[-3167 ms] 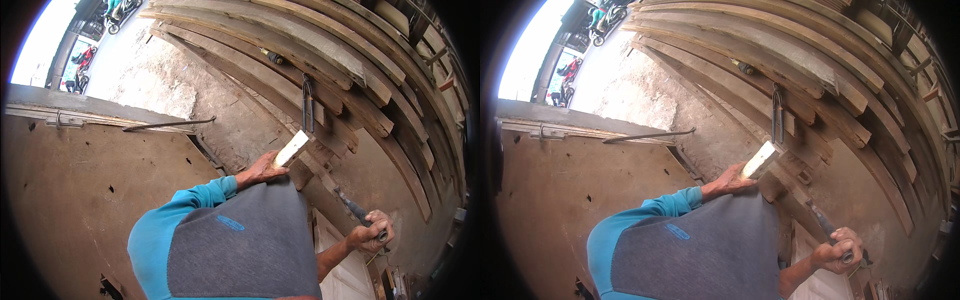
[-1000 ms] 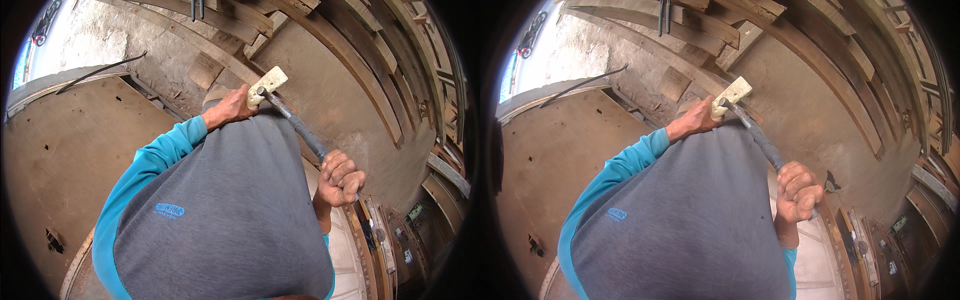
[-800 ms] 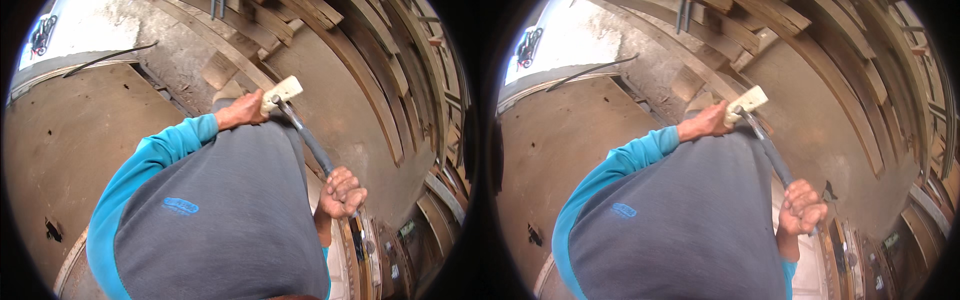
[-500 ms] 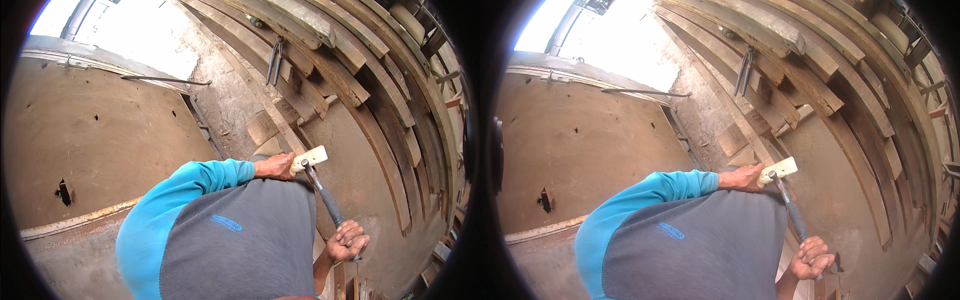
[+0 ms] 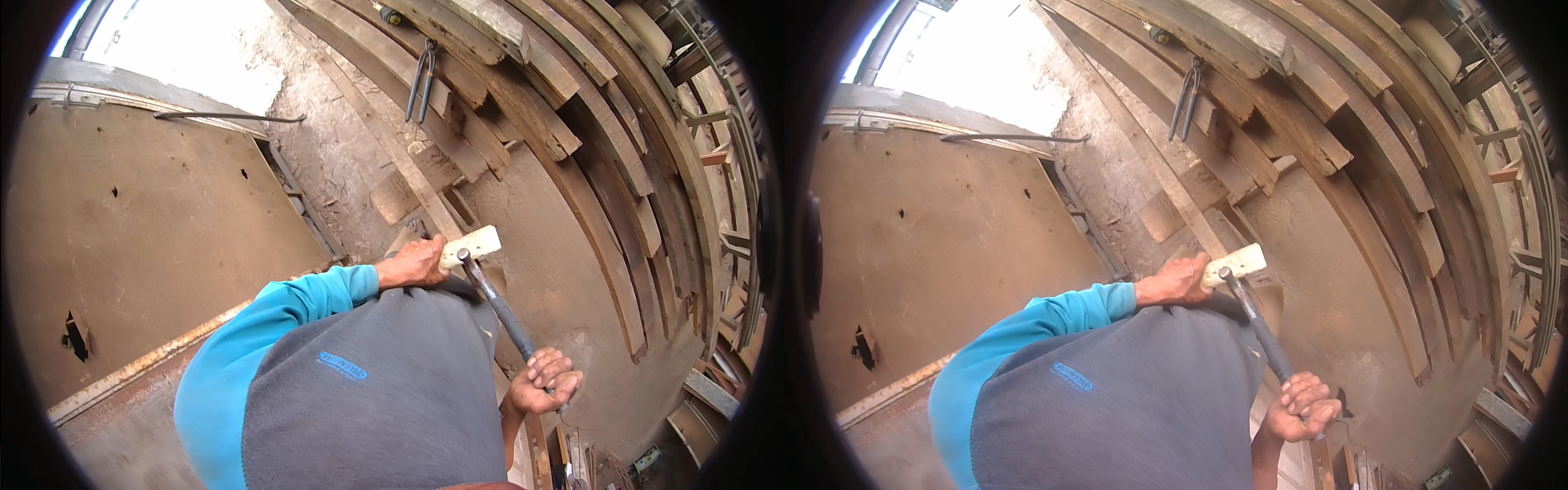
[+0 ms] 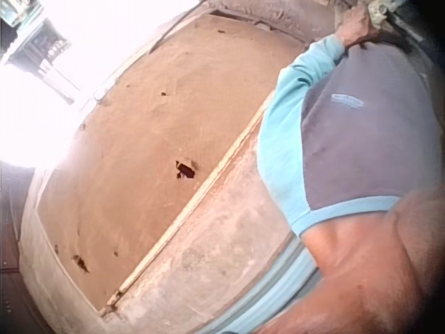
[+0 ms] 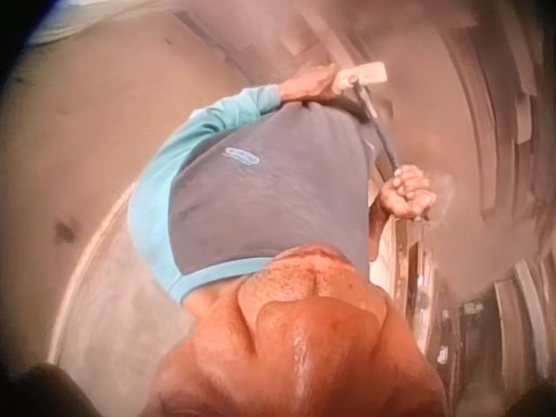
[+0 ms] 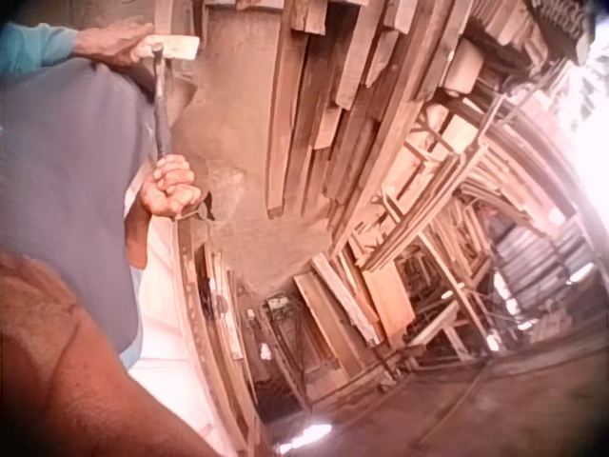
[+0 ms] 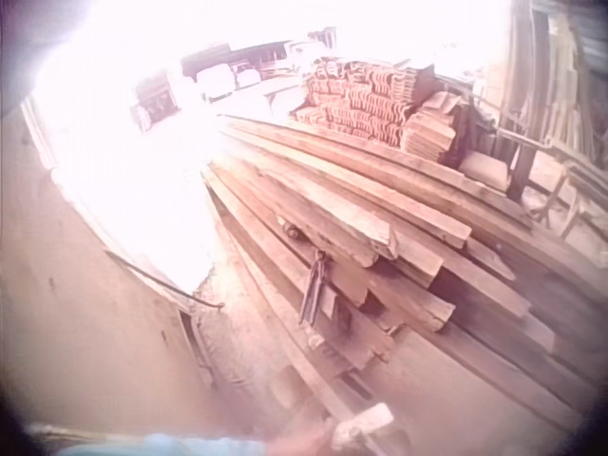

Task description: The person removes nails from wooden planks. They use pliers to grip and pull out metal fasteners and a hammer to tap the planks or nails. The person handles the boards individually from a stack.

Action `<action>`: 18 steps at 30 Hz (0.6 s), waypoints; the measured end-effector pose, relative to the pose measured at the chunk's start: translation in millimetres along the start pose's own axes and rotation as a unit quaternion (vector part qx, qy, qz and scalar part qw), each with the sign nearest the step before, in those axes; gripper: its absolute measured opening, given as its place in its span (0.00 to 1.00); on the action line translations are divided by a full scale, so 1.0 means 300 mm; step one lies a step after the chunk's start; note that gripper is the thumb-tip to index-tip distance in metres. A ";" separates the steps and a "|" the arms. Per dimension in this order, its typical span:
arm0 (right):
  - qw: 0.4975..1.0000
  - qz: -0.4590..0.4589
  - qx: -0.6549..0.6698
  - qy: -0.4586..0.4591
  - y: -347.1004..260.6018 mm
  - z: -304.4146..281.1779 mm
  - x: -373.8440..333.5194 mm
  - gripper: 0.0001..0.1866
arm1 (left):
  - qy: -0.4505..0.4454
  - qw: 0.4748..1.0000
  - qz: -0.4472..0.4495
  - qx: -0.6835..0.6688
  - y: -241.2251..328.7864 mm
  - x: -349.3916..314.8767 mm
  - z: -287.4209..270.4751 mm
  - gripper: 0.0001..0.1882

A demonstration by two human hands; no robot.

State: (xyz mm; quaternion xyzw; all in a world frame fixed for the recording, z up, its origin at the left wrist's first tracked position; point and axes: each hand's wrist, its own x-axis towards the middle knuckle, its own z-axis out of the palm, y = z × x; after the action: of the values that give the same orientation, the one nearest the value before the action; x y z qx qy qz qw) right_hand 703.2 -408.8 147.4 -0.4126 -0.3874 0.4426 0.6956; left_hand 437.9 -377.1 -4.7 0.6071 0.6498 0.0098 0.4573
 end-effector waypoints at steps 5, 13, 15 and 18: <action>0.988 0.018 -0.035 -0.148 -0.023 -0.037 0.074 0.21 | 0.058 0.998 0.002 0.009 -0.004 0.012 0.041 0.28; 0.908 -0.007 0.123 -0.399 0.060 -0.148 0.203 0.22 | 0.072 0.996 -0.034 -0.041 0.014 -0.044 0.019 0.26; 0.910 -0.008 0.146 -0.388 0.089 -0.225 0.200 0.22 | 0.086 0.994 -0.048 -0.037 0.047 -0.072 0.034 0.26; 0.917 -0.017 0.170 -0.360 0.123 -0.312 0.174 0.21 | 0.101 0.992 -0.058 -0.051 0.092 -0.098 0.063 0.25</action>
State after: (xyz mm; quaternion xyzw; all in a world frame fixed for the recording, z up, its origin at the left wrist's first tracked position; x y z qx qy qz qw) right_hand 793.1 -371.7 89.0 -0.0946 -0.5370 0.6088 0.5763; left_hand 466.2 -403.7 17.2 0.5402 0.7256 0.0775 0.4192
